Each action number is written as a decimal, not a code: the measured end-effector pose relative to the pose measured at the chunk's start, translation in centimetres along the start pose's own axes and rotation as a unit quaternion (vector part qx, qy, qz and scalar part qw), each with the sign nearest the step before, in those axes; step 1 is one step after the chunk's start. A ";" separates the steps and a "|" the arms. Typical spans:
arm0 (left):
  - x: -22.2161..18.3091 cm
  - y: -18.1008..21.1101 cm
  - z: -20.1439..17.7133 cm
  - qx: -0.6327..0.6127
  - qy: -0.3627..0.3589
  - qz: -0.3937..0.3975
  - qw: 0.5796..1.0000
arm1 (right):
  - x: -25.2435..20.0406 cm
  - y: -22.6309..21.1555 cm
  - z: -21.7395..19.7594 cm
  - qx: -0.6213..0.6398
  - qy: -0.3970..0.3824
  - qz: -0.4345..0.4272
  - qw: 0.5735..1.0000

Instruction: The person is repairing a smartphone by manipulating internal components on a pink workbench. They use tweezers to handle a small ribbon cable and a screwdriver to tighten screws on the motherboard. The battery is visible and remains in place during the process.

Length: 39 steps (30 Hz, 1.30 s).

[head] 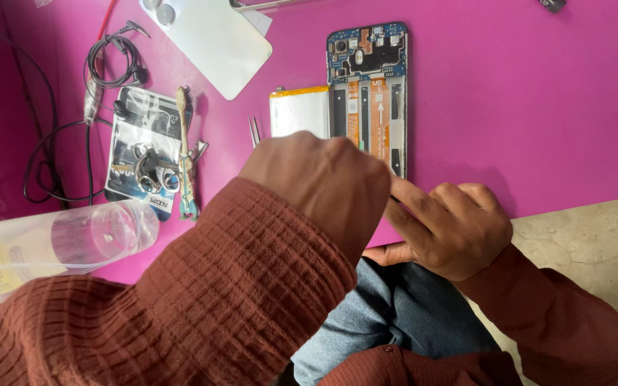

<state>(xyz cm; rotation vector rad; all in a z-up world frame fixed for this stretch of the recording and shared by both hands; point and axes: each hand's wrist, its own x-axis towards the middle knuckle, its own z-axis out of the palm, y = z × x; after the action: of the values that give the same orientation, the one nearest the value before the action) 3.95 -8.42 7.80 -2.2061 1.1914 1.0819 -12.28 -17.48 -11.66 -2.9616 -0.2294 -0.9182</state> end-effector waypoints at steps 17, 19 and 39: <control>1.1 -0.2 0.0 0.095 -0.018 0.093 0.991 | -0.8 0.0 0.1 -0.007 -0.029 -0.008 1.000; 1.3 0.0 0.1 0.107 -0.027 0.109 0.988 | -0.9 -0.1 0.1 -0.005 -0.031 -0.009 0.999; 2.4 0.0 3.0 0.293 0.075 0.276 0.912 | -0.9 0.0 0.8 0.009 0.021 -0.007 1.000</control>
<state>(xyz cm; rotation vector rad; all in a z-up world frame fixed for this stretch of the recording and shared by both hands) 3.47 -7.69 4.11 -1.5361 1.9769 0.6056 -12.60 -17.54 -12.83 -2.9254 -0.2544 -0.9733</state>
